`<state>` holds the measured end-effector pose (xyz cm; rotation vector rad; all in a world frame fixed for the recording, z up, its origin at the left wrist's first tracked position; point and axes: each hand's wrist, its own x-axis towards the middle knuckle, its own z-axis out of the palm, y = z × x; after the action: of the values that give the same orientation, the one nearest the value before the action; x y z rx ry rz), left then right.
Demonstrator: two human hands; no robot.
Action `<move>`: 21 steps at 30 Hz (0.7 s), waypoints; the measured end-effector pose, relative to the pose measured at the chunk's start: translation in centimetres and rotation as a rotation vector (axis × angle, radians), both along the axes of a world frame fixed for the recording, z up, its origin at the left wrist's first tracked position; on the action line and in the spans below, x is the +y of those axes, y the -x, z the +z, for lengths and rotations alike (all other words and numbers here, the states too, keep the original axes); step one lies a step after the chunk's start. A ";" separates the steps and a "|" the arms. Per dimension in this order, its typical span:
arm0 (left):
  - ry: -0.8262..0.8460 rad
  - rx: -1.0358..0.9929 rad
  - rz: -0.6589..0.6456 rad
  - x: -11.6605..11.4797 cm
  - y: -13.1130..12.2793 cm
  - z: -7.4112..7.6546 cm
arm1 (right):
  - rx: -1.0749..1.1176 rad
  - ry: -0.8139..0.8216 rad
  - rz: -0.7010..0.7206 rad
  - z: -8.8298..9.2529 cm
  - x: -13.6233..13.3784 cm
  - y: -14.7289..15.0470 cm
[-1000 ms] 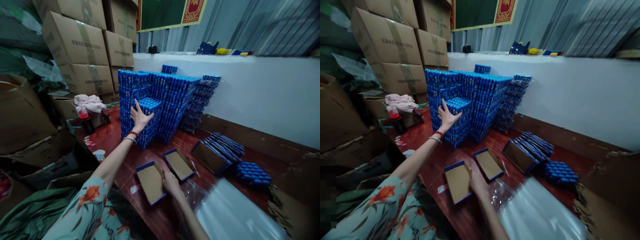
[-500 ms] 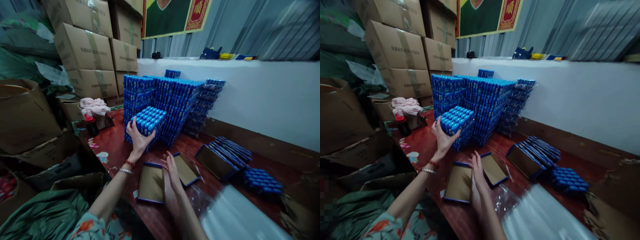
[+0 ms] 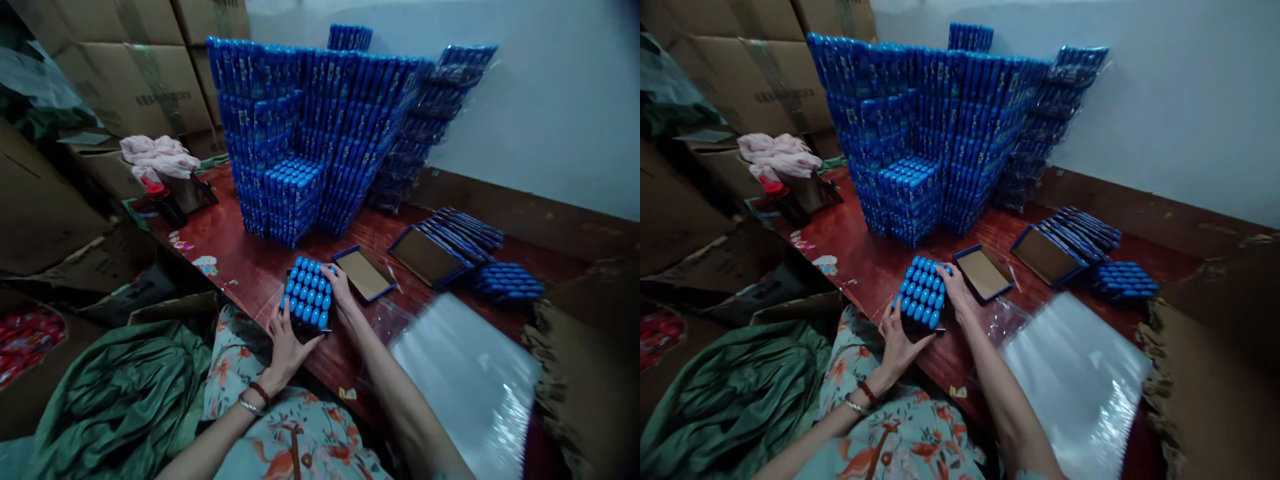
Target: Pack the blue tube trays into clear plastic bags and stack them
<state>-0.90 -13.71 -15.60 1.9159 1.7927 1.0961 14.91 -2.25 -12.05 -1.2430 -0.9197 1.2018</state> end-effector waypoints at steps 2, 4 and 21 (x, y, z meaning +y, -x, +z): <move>0.013 0.055 -0.070 -0.1 0.8 -0.1 | -0.075 -0.017 -0.008 -1.1 0.3 -0.4; -0.005 0.039 -0.117 0.2 1.4 0.2 | -0.106 -0.033 0.023 -1.4 0.6 -0.7; -0.036 0.133 -0.365 1.9 3.9 2.3 | -0.478 -0.077 0.160 -1.8 -2.4 2.6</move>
<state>-4.79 -11.81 -13.26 2.2681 1.4096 0.8970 12.30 -4.63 -13.80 -1.4439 -1.4244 0.9931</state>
